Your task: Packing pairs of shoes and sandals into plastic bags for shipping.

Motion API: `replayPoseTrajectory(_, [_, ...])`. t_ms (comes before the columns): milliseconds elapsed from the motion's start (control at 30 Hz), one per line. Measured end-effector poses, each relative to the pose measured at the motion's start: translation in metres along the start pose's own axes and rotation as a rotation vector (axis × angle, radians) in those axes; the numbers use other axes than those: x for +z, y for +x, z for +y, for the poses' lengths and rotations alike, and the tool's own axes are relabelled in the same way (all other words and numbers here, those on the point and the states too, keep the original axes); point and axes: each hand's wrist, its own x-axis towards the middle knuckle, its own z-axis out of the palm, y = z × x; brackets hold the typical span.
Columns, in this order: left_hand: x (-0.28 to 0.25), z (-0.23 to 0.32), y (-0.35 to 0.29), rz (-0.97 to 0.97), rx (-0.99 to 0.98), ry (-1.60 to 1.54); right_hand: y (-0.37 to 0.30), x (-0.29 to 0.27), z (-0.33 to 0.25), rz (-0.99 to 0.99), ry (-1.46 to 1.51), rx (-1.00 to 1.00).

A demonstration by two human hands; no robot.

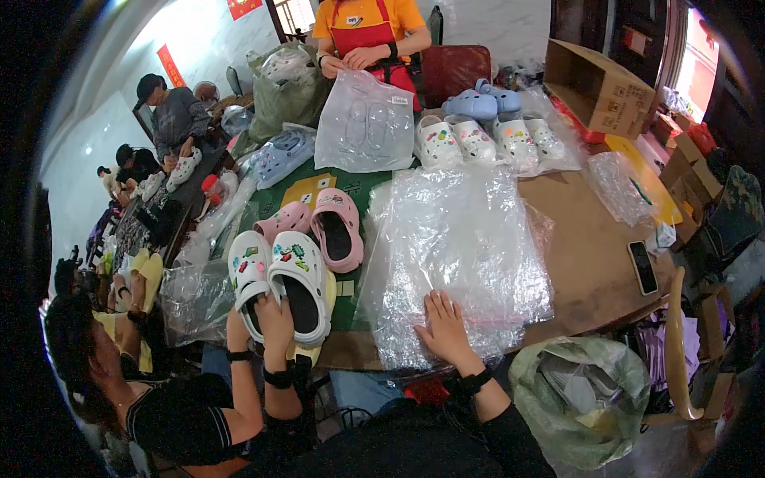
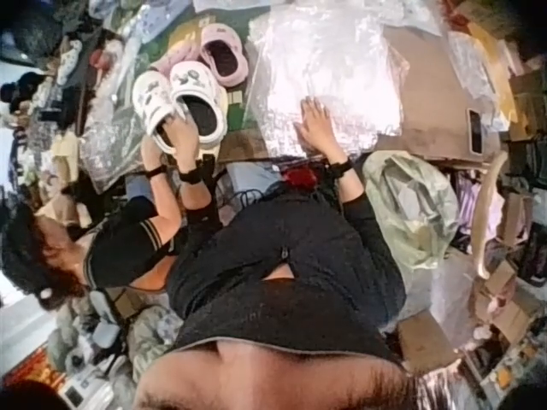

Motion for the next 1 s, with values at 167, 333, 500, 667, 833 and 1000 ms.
replayPoseTrajectory(167, [-0.028,0.020,-0.014,-0.011,0.102,-0.066,0.000,0.002,-0.001,-0.006,0.002,-0.007])
replayPoseTrajectory(333, [-0.037,0.048,-0.012,-0.063,0.194,-0.234,0.000,0.003,0.003,0.003,-0.016,-0.015])
replayPoseTrajectory(500, [-0.016,0.066,0.028,0.004,0.267,-0.437,0.001,0.002,0.005,0.011,0.031,-0.022])
replayPoseTrajectory(667, [0.015,0.073,0.091,0.158,0.219,-0.369,0.000,0.002,0.002,0.042,-0.005,-0.044])
replayPoseTrajectory(833, [0.030,0.063,0.150,0.203,0.233,-0.401,0.001,0.004,0.005,-0.019,-0.035,-0.015])
replayPoseTrajectory(1000, [0.051,0.036,0.181,0.137,0.164,-0.381,0.000,0.002,0.000,-0.024,-0.006,-0.038])
